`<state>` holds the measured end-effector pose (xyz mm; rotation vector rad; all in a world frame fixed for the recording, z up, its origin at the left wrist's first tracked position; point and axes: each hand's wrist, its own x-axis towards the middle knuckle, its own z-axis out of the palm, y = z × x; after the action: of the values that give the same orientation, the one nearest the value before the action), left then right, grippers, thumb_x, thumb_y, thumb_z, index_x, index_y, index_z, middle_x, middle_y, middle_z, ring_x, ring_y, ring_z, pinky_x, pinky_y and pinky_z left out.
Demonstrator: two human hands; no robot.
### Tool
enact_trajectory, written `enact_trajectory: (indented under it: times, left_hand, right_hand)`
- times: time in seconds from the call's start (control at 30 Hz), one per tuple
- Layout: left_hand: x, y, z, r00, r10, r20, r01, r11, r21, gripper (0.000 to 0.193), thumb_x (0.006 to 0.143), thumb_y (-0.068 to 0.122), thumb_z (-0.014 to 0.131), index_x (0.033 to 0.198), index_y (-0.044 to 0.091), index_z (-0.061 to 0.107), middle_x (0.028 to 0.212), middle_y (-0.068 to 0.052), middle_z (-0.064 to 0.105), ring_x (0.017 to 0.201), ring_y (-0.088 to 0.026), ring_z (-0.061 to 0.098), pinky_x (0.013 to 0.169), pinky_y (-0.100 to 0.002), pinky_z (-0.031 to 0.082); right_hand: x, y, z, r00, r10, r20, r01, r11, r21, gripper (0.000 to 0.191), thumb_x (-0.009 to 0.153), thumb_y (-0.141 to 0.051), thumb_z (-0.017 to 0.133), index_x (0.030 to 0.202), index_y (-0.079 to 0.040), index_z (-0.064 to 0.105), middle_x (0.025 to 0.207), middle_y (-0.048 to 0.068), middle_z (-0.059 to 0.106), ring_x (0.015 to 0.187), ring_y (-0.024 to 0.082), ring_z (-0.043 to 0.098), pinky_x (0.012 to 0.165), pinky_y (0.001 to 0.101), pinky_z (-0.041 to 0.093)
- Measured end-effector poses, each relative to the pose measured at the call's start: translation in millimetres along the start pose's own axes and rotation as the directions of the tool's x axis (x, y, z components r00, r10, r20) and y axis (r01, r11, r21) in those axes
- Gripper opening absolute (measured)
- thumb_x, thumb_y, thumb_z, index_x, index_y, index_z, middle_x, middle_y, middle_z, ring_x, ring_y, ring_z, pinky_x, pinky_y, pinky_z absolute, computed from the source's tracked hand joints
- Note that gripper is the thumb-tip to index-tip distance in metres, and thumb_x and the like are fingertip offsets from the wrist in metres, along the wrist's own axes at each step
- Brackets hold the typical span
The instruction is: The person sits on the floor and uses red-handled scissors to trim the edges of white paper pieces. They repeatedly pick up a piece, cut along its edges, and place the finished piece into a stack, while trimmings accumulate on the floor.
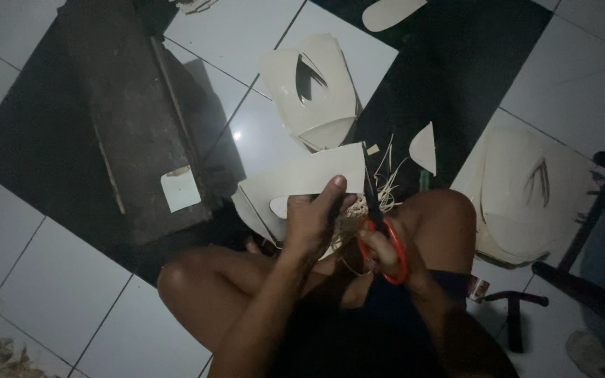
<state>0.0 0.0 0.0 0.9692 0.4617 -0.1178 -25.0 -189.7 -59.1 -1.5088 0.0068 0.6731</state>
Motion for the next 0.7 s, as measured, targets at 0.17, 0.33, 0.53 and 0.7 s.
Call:
enact_trajectory:
  times: [0.17,0.33,0.53,0.7]
  left_hand:
    - [1,6,-7,0.998,-0.064,-0.006,0.065,0.997,0.053,0.032,0.094,0.018,0.070,0.116,-0.005,0.066,0.106,-0.016,0.073,0.095,-0.022,0.074,0.080,-0.031,0.066]
    - [7,3,-14,0.994,-0.106,-0.015,0.107,0.988,0.114,0.026,0.095,0.013,0.070,0.113,-0.006,0.068,0.100,-0.017,0.074,0.088,-0.023,0.073,0.076,-0.031,0.064]
    - [5,1,-17,0.993,-0.111,0.044,0.108,0.992,0.063,0.025,0.095,0.012,0.069,0.113,-0.005,0.068,0.102,-0.014,0.074,0.089,-0.020,0.073,0.078,-0.032,0.065]
    - [6,-8,-14,0.973,-0.228,-0.032,0.230,0.964,0.133,0.026,0.093,0.013,0.070,0.111,-0.006,0.067,0.098,-0.017,0.073,0.088,-0.022,0.075,0.078,-0.034,0.066]
  right_hand:
    - [-5,10,0,1.000,0.002,-0.031,-0.007,0.984,-0.179,0.036,0.097,-0.023,0.053,0.066,-0.007,0.062,0.048,0.004,0.057,0.036,0.015,0.054,0.034,0.0318,0.042]
    - [-3,27,-2,0.999,0.032,0.014,-0.031,0.998,-0.063,0.029,0.098,-0.023,0.054,0.072,-0.011,0.061,0.056,0.002,0.057,0.045,0.012,0.057,0.043,0.0292,0.047]
    - [-5,27,-5,0.997,-0.016,0.073,0.016,1.000,0.002,0.037,0.100,-0.027,0.054,0.067,-0.010,0.060,0.054,0.004,0.058,0.043,0.014,0.055,0.043,0.0285,0.045]
    - [0,47,-10,0.990,0.109,0.085,-0.116,0.990,0.083,0.035,0.098,-0.031,0.050,0.073,-0.012,0.067,0.058,0.003,0.062,0.047,0.013,0.059,0.047,0.0294,0.049]
